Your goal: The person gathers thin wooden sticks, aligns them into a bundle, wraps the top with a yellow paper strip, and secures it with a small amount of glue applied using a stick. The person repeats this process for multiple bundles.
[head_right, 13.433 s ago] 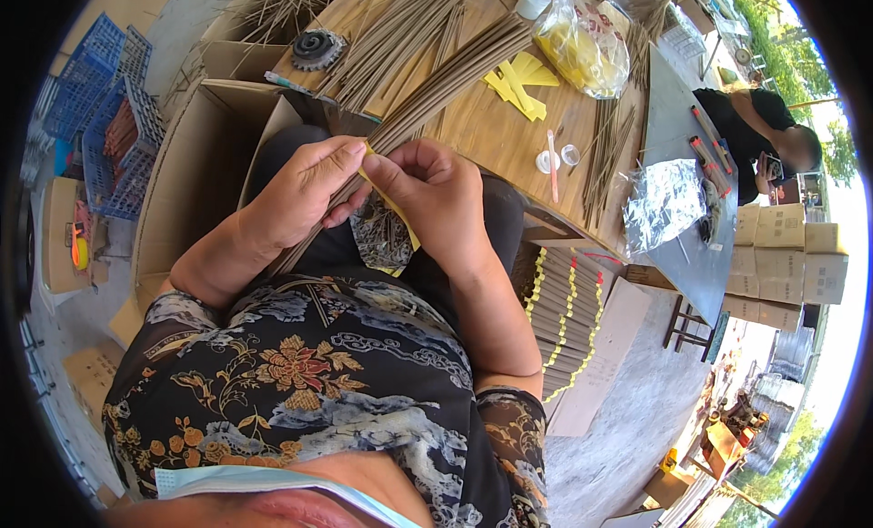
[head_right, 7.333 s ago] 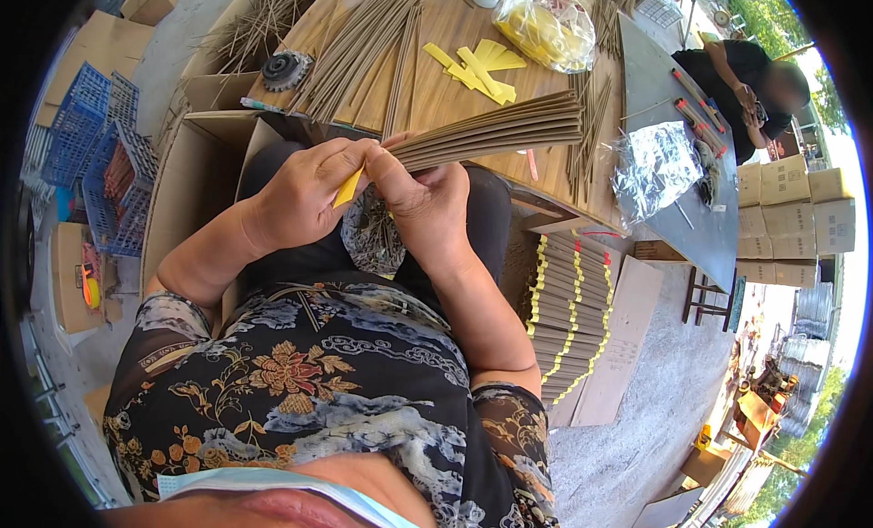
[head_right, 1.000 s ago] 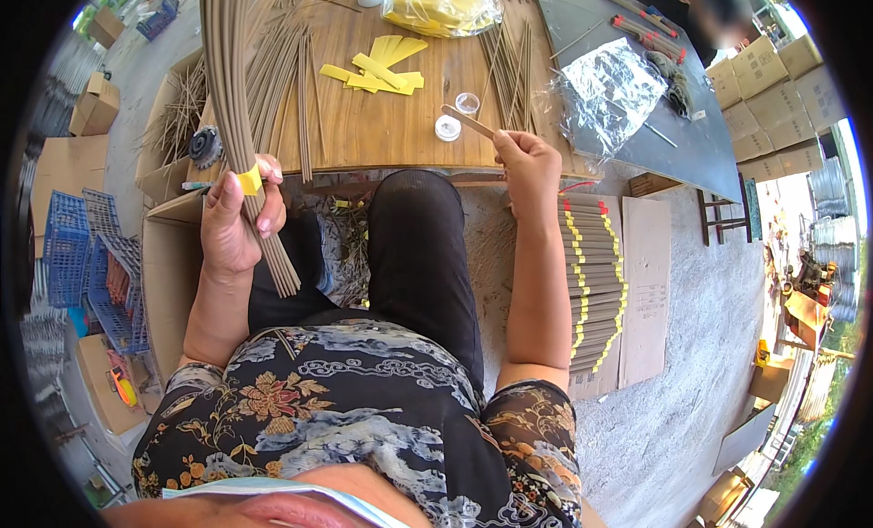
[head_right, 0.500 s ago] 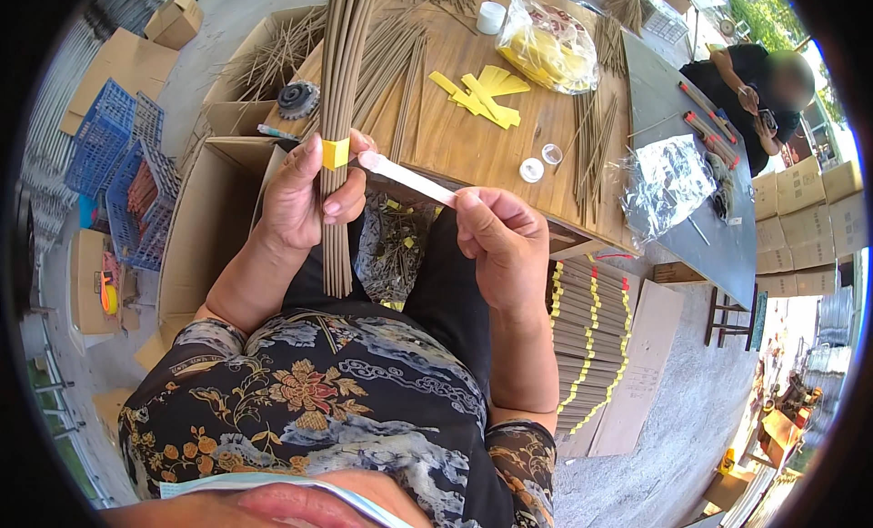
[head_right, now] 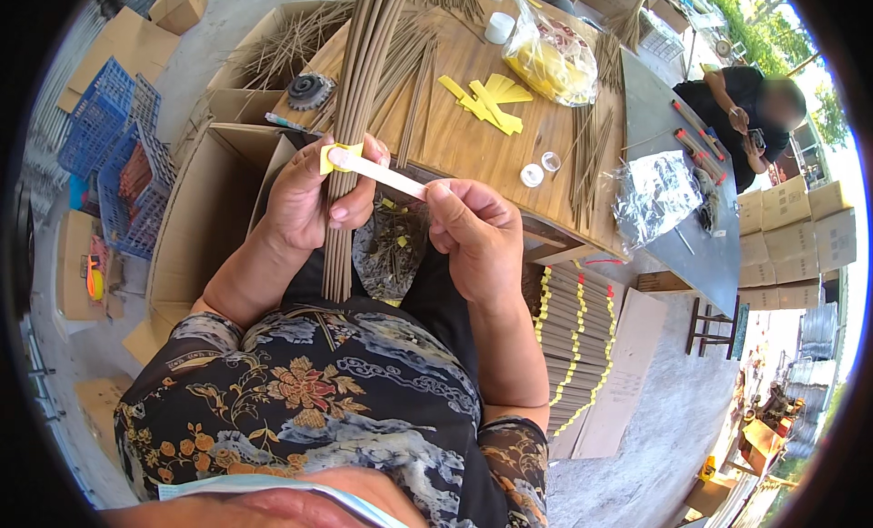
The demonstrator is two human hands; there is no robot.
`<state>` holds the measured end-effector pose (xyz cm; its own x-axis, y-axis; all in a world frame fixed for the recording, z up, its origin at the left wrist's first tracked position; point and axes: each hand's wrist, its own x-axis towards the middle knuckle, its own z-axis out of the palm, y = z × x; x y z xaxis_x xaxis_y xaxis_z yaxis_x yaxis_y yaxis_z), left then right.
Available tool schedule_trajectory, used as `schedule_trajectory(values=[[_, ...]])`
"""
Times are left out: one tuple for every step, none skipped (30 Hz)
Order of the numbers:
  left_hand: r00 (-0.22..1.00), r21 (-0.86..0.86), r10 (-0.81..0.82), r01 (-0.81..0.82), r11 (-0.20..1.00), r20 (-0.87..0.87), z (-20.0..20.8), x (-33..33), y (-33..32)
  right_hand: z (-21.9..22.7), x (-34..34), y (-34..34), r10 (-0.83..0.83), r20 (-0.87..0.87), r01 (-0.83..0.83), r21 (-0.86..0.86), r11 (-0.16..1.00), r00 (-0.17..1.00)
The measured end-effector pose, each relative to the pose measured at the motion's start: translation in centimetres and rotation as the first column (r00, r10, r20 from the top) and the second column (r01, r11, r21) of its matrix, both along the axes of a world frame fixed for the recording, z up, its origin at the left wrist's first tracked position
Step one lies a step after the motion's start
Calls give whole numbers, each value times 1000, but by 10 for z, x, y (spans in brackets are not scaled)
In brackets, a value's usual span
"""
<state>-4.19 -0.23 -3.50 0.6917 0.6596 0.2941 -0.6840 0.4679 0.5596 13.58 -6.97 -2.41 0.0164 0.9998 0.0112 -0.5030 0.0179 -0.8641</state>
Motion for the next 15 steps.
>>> schedule_trajectory(values=[[1000, -3, 1, -1, 1000, 2, 0, -1, -1, 0, -1, 0, 19, -6, -19, 0, 1000, 1000], [1000, -23, 7, -7, 1000, 4, 2, -1, -2, 0, -3, 0, 36, -13, -36, -1, 999, 999], [1000, -43, 12, -12, 999, 6, 4, -1, -3, 0, -4, -1, 29, -5, -29, -11, 1000, 1000], [1000, -62, 17, -17, 998, 8, 6, -1, -4, -1, -7, -2, 23, 3, -23, -22, 999, 1000], [1000, -53, 26, -25, 998, 7, 6, -2, -4, 0, -8, -3, 18, 11, -18, -31, 999, 1000], [999, -43, 34, -34, 998, 6, 5, -3, -5, 0, -8, -4, 16, 6, -16, -22, 1000, 1000], [999, -34, 42, -42, 999, 5, 5, -4, -5, 1, -9, -3, 12, -1, -12, -14, 1000, 1000], [1000, -18, 24, -24, 1000, 9, 3, -5, -5, 3, -9, -3, 9, -7, -9, -5, 1000, 1000], [1000, -2, 6, -6, 1000, 14, 1, -7, -4, 4, -10, -3, 5, -13, -5, 4, 1000, 1000], [1000, 15, -13, 12, 1000, 18, 1, -8, -4, 5, -11, -4, 7, 11, -7, -2, 1000, 1000], [1000, -2, 9, -9, 1000, 15, 2, -9, -5, 4, -13, -6, 11, 36, -11, -7, 1000, 999], [999, -19, 31, -30, 999, 13, 4, -9, -6, 4, -14, -7, 15, 60, -15, -12, 1000, 998], [999, -36, 52, -52, 998, 10, 7, -9, -7, 5, -14, -10, -5, 71, 5, 1, 1000, 997], [998, -35, 70, -70, 997, -9, 8, -11, -8, 6, -14, -13, -25, 80, 24, 14, 1000, 997], [996, -33, 87, -88, 996, -27, 10, -12, -8, 7, -14, -15, -46, 88, 44, 28, 999, 995]])
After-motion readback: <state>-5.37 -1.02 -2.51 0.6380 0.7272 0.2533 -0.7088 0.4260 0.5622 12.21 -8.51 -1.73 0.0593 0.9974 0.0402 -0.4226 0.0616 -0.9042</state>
